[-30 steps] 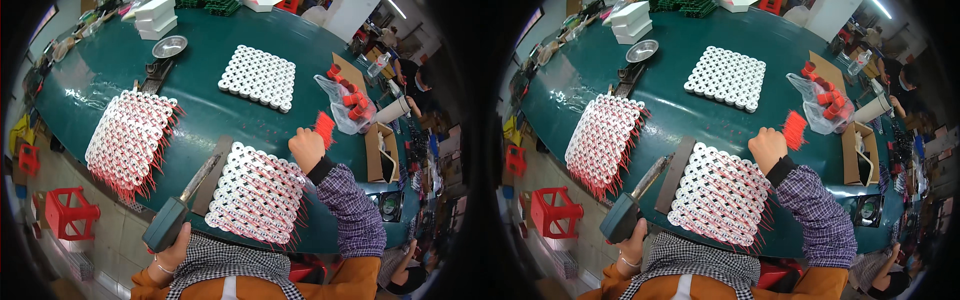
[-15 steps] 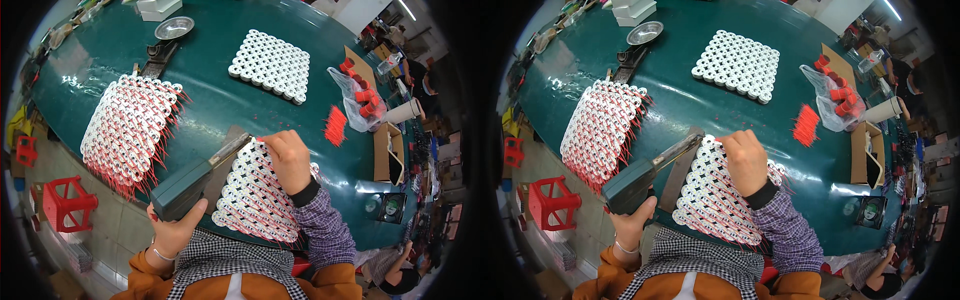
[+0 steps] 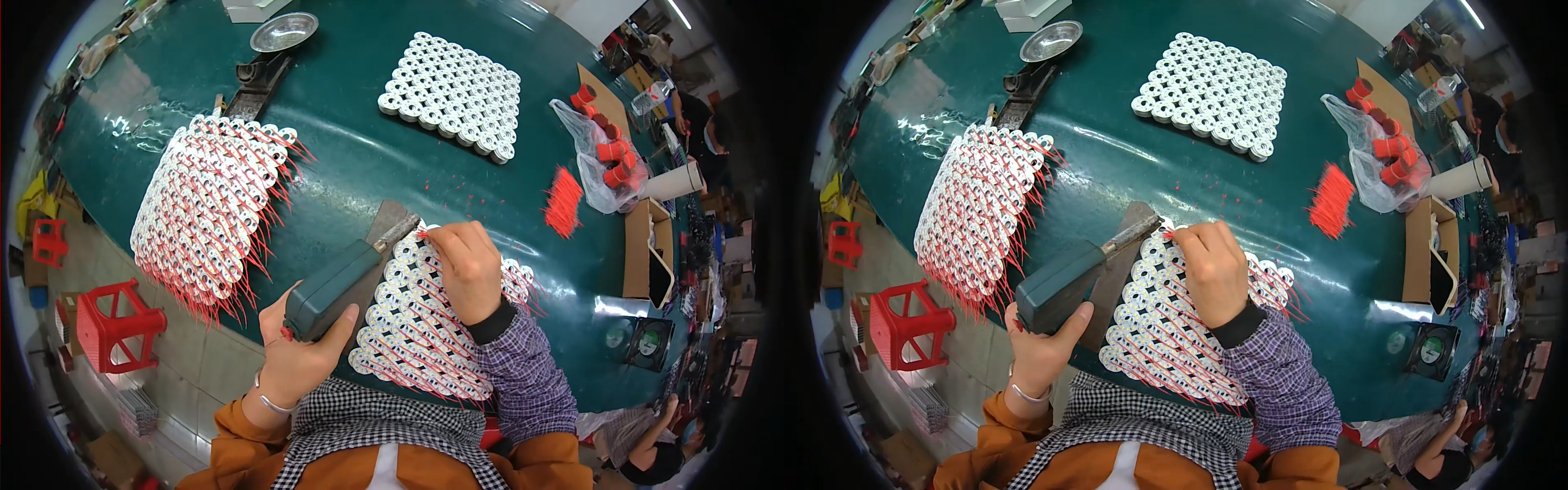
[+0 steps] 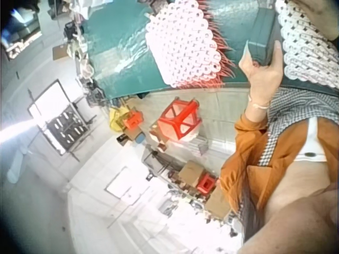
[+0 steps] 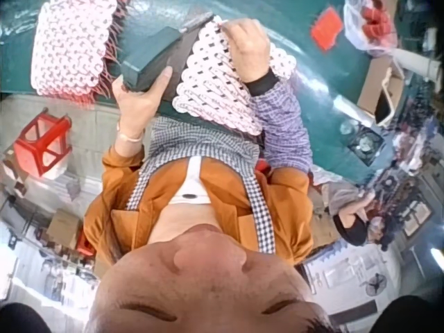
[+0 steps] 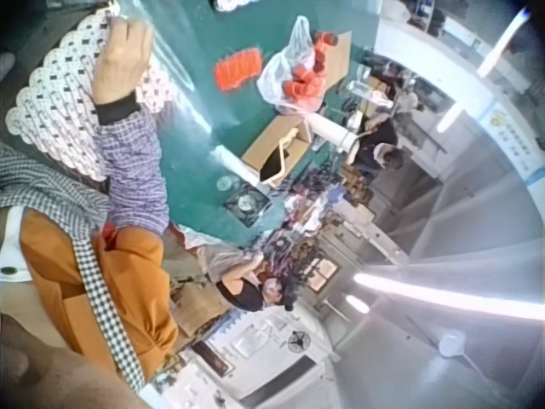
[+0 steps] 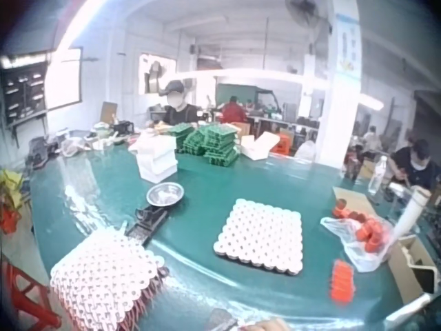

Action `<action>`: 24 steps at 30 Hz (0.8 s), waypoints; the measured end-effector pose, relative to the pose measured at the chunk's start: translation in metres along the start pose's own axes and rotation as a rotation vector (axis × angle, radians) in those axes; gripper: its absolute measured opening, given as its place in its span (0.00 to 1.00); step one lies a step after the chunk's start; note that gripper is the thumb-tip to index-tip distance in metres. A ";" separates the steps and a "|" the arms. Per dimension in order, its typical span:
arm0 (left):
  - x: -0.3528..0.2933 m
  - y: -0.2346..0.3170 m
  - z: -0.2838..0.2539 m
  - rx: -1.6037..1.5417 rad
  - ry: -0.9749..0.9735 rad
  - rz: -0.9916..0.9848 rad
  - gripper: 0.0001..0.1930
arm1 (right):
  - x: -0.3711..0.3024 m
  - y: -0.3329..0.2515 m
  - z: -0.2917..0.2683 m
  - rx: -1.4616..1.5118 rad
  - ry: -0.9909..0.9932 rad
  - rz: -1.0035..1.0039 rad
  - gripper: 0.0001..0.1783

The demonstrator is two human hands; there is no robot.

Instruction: The person solders red wires onto circular LED circuit boards using a soldering iron, positions a new panel of circuit boards on the workbench, and solders additional wires onto the boards.

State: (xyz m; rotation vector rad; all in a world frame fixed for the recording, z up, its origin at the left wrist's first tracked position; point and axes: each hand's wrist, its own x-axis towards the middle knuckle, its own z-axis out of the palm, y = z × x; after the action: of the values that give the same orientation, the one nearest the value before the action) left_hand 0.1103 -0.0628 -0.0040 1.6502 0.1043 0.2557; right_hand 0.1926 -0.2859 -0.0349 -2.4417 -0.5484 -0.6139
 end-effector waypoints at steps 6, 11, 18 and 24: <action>0.012 0.005 0.001 0.144 -0.131 0.001 0.11 | -0.002 0.001 -0.002 0.005 -0.009 0.002 0.13; 0.018 0.009 0.005 0.150 -0.163 -0.013 0.10 | -0.002 0.000 -0.003 -0.002 -0.020 0.005 0.14; 0.019 0.006 0.003 0.202 -0.192 0.069 0.09 | -0.003 -0.001 -0.002 -0.033 -0.031 0.002 0.15; 0.018 0.003 0.005 0.196 -0.142 0.075 0.08 | -0.002 -0.002 -0.003 -0.041 -0.037 0.006 0.14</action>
State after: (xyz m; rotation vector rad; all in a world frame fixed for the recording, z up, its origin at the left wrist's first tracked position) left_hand 0.1283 -0.0638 0.0007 1.8648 -0.0417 0.1888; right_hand 0.1890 -0.2870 -0.0330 -2.4965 -0.5486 -0.5837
